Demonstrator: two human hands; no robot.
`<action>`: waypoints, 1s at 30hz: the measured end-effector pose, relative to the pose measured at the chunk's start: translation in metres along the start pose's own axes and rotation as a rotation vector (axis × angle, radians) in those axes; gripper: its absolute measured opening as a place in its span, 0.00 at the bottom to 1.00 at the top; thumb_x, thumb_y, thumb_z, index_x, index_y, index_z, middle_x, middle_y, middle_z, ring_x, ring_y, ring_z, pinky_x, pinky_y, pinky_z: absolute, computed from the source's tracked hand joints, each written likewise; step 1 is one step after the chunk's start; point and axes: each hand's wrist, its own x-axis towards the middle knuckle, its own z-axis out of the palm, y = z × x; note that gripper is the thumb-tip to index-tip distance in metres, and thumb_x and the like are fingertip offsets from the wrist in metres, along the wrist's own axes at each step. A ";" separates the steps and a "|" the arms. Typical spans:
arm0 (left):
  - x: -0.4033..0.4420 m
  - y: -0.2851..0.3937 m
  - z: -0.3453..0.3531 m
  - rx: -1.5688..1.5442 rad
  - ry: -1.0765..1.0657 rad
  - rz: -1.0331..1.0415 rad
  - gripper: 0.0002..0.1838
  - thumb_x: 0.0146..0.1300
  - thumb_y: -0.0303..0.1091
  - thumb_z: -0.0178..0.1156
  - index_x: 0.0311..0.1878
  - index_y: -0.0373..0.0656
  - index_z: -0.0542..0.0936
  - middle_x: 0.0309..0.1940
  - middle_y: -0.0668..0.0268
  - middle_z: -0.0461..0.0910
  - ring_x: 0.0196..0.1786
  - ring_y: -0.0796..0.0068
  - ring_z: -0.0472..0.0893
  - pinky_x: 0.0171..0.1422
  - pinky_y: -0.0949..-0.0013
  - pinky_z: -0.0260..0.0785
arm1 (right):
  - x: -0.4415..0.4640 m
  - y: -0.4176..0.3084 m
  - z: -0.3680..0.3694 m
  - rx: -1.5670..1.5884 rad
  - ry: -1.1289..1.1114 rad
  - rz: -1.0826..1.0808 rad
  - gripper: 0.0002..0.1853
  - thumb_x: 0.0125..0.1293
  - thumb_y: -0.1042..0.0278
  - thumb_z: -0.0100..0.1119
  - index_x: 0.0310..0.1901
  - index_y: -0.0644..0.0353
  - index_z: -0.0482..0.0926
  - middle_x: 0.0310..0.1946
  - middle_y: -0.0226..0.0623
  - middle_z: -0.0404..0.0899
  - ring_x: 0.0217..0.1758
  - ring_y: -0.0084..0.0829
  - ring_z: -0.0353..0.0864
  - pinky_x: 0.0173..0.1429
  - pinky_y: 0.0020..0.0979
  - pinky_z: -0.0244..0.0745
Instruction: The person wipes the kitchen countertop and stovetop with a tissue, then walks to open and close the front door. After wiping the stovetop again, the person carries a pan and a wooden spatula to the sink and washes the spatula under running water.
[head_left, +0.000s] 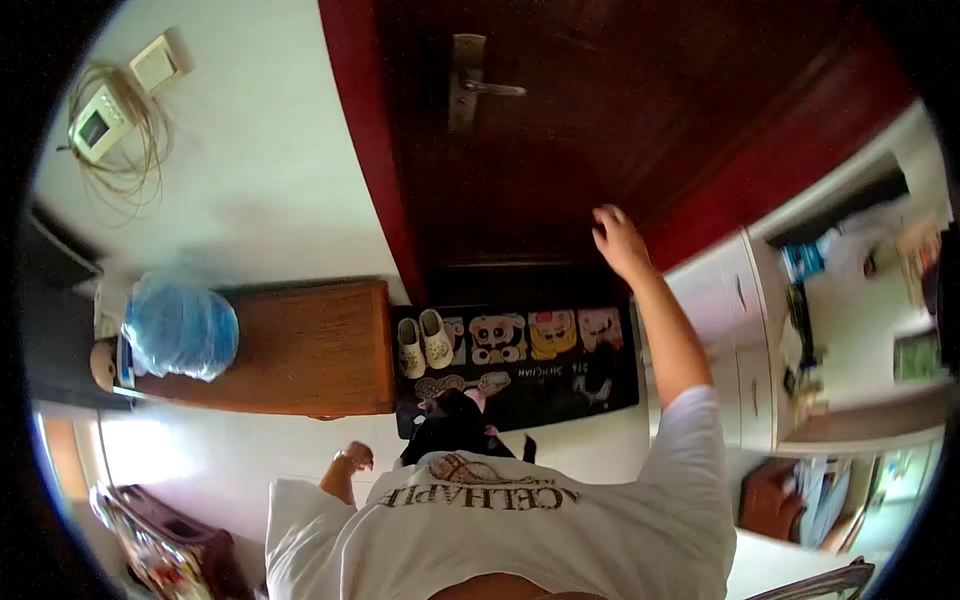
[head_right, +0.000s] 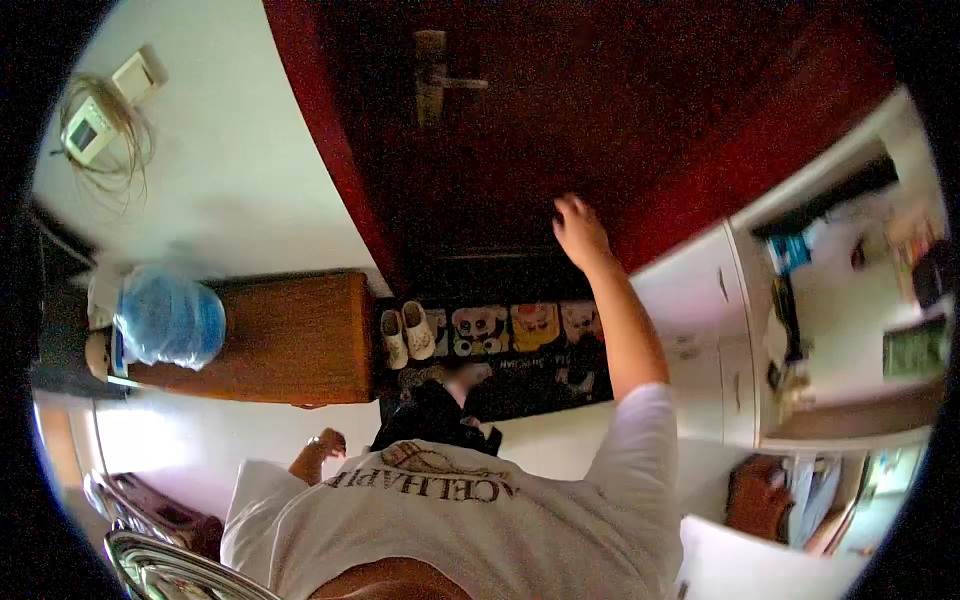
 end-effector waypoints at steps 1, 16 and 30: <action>-0.014 0.014 0.016 -0.629 -0.032 -0.378 0.08 0.49 0.32 0.57 0.34 0.49 0.82 0.28 0.72 0.82 0.32 0.70 0.80 0.36 0.64 0.70 | 0.055 -0.021 -0.018 -0.032 0.058 -0.114 0.23 0.63 0.64 0.49 0.59 0.59 0.62 0.62 0.42 0.58 0.55 0.43 0.70 0.58 0.38 0.68; 0.023 0.195 -0.053 -1.616 0.788 -0.218 0.09 0.61 0.28 0.42 0.34 0.38 0.73 0.26 0.60 0.78 0.27 0.68 0.79 0.23 0.67 0.68 | 0.352 -0.098 0.009 0.254 -0.196 -0.409 0.26 0.56 0.50 0.58 0.13 0.65 0.71 0.09 0.38 0.69 0.16 0.33 0.72 0.28 0.35 0.67; 0.128 0.424 -0.033 -1.907 0.863 -0.427 0.08 0.55 0.30 0.47 0.26 0.40 0.75 0.21 0.61 0.77 0.21 0.69 0.76 0.20 0.69 0.62 | 0.418 -0.083 0.063 0.625 0.068 -0.392 0.26 0.59 0.53 0.56 0.11 0.64 0.65 0.06 0.39 0.57 0.10 0.35 0.60 0.18 0.40 0.55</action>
